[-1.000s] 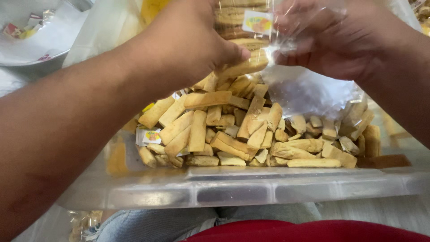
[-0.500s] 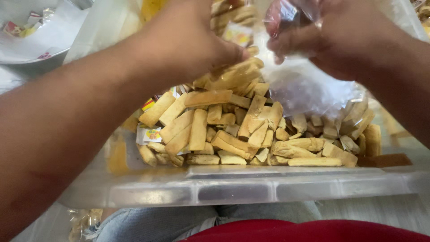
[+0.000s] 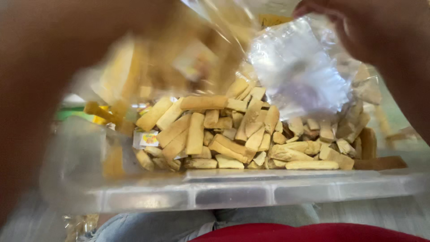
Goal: The person places rectangular biscuit sticks from a large plastic bin into small clear plastic bags. They fill each bag with several biscuits and then set the filled bag aside.
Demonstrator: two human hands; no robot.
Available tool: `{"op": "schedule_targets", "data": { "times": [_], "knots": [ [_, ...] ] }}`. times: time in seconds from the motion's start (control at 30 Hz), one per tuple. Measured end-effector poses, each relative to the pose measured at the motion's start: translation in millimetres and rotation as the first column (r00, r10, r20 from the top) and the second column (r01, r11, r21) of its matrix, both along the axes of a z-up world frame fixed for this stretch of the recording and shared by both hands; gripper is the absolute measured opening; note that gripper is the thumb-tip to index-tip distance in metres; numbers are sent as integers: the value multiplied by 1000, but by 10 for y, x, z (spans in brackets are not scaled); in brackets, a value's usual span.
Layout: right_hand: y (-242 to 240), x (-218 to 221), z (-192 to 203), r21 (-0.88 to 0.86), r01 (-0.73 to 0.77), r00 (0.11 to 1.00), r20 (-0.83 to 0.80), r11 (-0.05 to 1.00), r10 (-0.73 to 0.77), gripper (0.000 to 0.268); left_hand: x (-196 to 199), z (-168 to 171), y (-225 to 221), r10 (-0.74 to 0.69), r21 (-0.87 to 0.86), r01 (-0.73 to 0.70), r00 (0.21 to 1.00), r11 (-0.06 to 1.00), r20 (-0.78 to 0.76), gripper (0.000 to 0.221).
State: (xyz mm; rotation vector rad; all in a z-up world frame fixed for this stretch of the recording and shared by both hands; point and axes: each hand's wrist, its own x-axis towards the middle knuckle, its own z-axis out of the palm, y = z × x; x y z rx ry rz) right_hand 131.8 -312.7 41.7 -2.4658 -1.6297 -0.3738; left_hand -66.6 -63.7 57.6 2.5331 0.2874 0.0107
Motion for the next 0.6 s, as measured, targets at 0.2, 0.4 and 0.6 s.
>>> {"op": "schedule_targets", "data": {
  "times": [0.2, 0.4, 0.6],
  "knots": [
    [-68, 319, -57, 6, 495, 706, -585, 869, -398, 34, -503, -174, 218, 92, 22, -91, 993, 996, -79, 36],
    [74, -33, -35, -419, 424, 815, -210, 803, -540, 52, -879, -311, 442, 185, 16, -185, 971, 983, -151, 35],
    [309, -311, 34, -522, 571, 741, -5, 634, -671, 80, -1483, -486, 579, 240, -38, -251, 954, 967, -179, 34]
  ]
}}
